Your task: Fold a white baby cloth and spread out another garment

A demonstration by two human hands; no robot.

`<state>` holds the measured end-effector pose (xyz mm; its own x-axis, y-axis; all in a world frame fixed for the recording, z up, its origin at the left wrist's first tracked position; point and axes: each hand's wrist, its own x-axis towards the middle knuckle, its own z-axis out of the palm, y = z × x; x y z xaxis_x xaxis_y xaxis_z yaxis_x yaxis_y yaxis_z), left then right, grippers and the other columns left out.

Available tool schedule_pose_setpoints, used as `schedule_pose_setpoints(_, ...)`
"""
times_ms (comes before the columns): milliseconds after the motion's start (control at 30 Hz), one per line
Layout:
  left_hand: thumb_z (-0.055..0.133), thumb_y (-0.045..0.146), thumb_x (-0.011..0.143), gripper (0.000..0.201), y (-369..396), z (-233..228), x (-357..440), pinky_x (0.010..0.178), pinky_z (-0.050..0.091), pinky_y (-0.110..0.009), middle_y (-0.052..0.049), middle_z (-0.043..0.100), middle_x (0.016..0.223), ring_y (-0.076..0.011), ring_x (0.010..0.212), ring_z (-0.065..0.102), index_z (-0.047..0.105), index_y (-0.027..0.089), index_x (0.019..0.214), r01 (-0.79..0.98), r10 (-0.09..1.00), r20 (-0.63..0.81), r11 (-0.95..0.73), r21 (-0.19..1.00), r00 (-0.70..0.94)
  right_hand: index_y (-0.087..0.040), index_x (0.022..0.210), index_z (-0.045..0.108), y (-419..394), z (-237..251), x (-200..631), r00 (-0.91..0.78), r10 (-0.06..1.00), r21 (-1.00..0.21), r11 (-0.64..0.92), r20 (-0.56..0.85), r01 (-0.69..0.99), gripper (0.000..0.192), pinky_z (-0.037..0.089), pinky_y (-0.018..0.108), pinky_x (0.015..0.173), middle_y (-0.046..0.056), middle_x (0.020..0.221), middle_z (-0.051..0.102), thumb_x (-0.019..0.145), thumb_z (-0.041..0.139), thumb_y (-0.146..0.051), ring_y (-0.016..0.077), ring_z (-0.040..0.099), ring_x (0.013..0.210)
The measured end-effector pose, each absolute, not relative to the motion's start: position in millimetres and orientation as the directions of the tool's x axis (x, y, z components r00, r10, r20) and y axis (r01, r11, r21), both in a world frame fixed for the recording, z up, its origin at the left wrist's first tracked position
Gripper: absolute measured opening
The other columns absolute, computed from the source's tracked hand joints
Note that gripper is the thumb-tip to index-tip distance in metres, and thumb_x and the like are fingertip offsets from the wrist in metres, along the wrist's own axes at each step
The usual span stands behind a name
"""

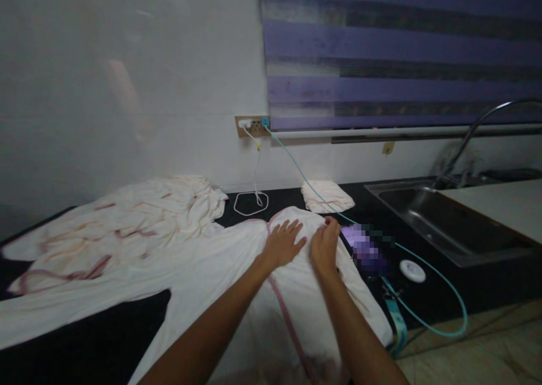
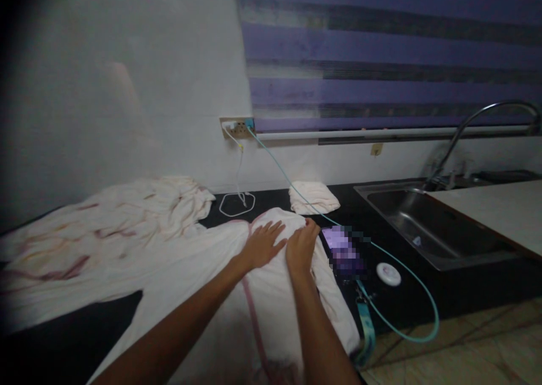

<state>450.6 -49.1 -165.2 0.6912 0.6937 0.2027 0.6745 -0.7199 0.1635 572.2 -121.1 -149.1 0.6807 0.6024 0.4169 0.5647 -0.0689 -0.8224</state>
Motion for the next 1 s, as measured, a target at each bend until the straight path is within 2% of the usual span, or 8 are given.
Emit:
schedule_pose_setpoints(133, 0.028, 0.057, 0.105, 0.063, -45.2, -168.3, 435.7, 0.124, 0.029, -0.056, -0.005, 0.036, 0.167, -0.033, 0.155, 0.03, 0.043, 0.026, 0.157, 0.658, 0.671, 0.193, -0.741, 0.134, 0.716, -0.006, 0.144, 0.039, -124.9, -142.6, 571.7, 0.673, 0.635, -0.797, -0.146, 0.379, 0.587, 0.052, 0.045, 0.036, 0.106, 0.024, 0.138, 0.047, 0.094, 0.04, -0.021, 0.0287, 0.058, 0.122)
schedule_pose_setpoints(267, 0.027, 0.06, 0.104, 0.064, -42.6, -170.4, 435.6, 0.124, 0.031, -0.056, -0.004, 0.037, 0.167, -0.0334, 0.155, 0.03, 0.042, 0.027, 0.157, 0.645, 0.658, 0.214, -0.752, 0.133, 0.722, -0.003, 0.154, 0.027, -132.3, -131.8, 591.6, 0.585, 0.77, -0.586, -0.358, 0.255, 0.727, 0.071, 0.051, 0.038, 0.091, 0.029, 0.139, 0.05, 0.093, 0.053, -0.027, 0.0323, 0.066, 0.112)
schedule_pose_setpoints(400, 0.027, 0.059, 0.104, 0.064, -40.9, -172.9, 435.9, 0.123, 0.031, -0.057, -0.004, 0.036, 0.167, -0.0339, 0.155, 0.03, 0.042, 0.026, 0.158, 0.639, 0.654, 0.214, -0.756, 0.141, 0.726, -0.005, 0.126, 0.061, -129.9, -117.4, 624.1, 0.437, 0.899, -0.407, -0.411, -0.032, 0.816, 0.051, 0.051, 0.038, 0.088, 0.025, 0.119, 0.068, 0.084, 0.069, -0.032, 0.0361, 0.066, 0.114)
schedule_pose_setpoints(500, 0.028, 0.058, 0.104, 0.063, -41.0, -172.9, 435.1, 0.123, 0.032, -0.057, -0.004, 0.037, 0.167, -0.0335, 0.154, 0.032, 0.042, 0.027, 0.157, 0.643, 0.659, 0.225, -0.751, 0.148, 0.718, -0.012, 0.094, 0.072, -123.8, -105.9, 638.3, 0.293, 0.947, -0.452, -0.319, -0.13, 0.833, 0.024, 0.051, 0.034, 0.082, 0.018, 0.101, 0.074, 0.074, 0.074, -0.024, 0.0334, 0.07, 0.104)
schedule_pose_setpoints(600, 0.03, 0.058, 0.104, 0.063, -42.2, -172.0, 435.1, 0.123, 0.032, -0.058, -0.004, 0.038, 0.166, -0.0338, 0.154, 0.033, 0.041, 0.028, 0.158, 0.645, 0.662, 0.228, -0.748, 0.156, 0.714, -0.015, 0.081, 0.072, -122.1, -95.1, 644.0, 0.141, 0.981, -0.552, -0.193, -0.135, 0.812, 0.01, 0.05, 0.027, 0.076, 0.007, 0.087, 0.075, 0.074, 0.07, -0.021, 0.0253, 0.071, 0.091)
schedule_pose_setpoints(700, 0.03, 0.059, 0.104, 0.063, -43.0, -172.3, 435.9, 0.123, 0.031, -0.058, -0.004, 0.038, 0.166, -0.0343, 0.153, 0.034, 0.041, 0.028, 0.158, 0.648, 0.664, 0.24, -0.746, 0.151, 0.708, -0.016, 0.096, 0.073, -126.9, -85.3, 651.9, 0.008, 0.989, -0.718, -0.112, -0.146, 0.687, 0.019, 0.053, 0.024, 0.074, 0.003, 0.097, 0.077, 0.082, 0.064, -0.027, 0.0197, 0.07, 0.09)
schedule_pose_setpoints(800, 0.029, 0.061, 0.104, 0.065, -42.0, -174.0, 437.0, 0.123, 0.03, -0.056, -0.004, 0.038, 0.166, -0.0341, 0.153, 0.034, 0.042, 0.027, 0.158, 0.649, 0.664, 0.254, -0.746, 0.153, 0.703, -0.017, 0.106, 0.069, -133.8, -73.9, 667.6, -0.105, 0.96, -0.861, -0.18, -0.259, 0.475, 0.036, 0.056, 0.025, 0.076, 0.008, 0.11, 0.076, 0.078, 0.078, -0.038, 0.0198, 0.07, 0.095)
schedule_pose_setpoints(1000, 0.03, 0.06, 0.104, 0.063, -38.2, -176.0, 437.2, 0.124, 0.028, -0.055, -0.004, 0.039, 0.166, -0.033, 0.154, 0.032, 0.043, 0.03, 0.157, 0.645, 0.666, 0.238, -0.745, 0.169, 0.706, -0.015, 0.097, 0.071, -139.0, -48.9, 703.3, -0.135, 0.754, -0.682, -0.483, -0.643, 0.55, 0.06, 0.059, 0.026, 0.069, 0.01, 0.1, 0.077, 0.052, 0.098, -0.045, 0.0191, 0.072, 0.082)
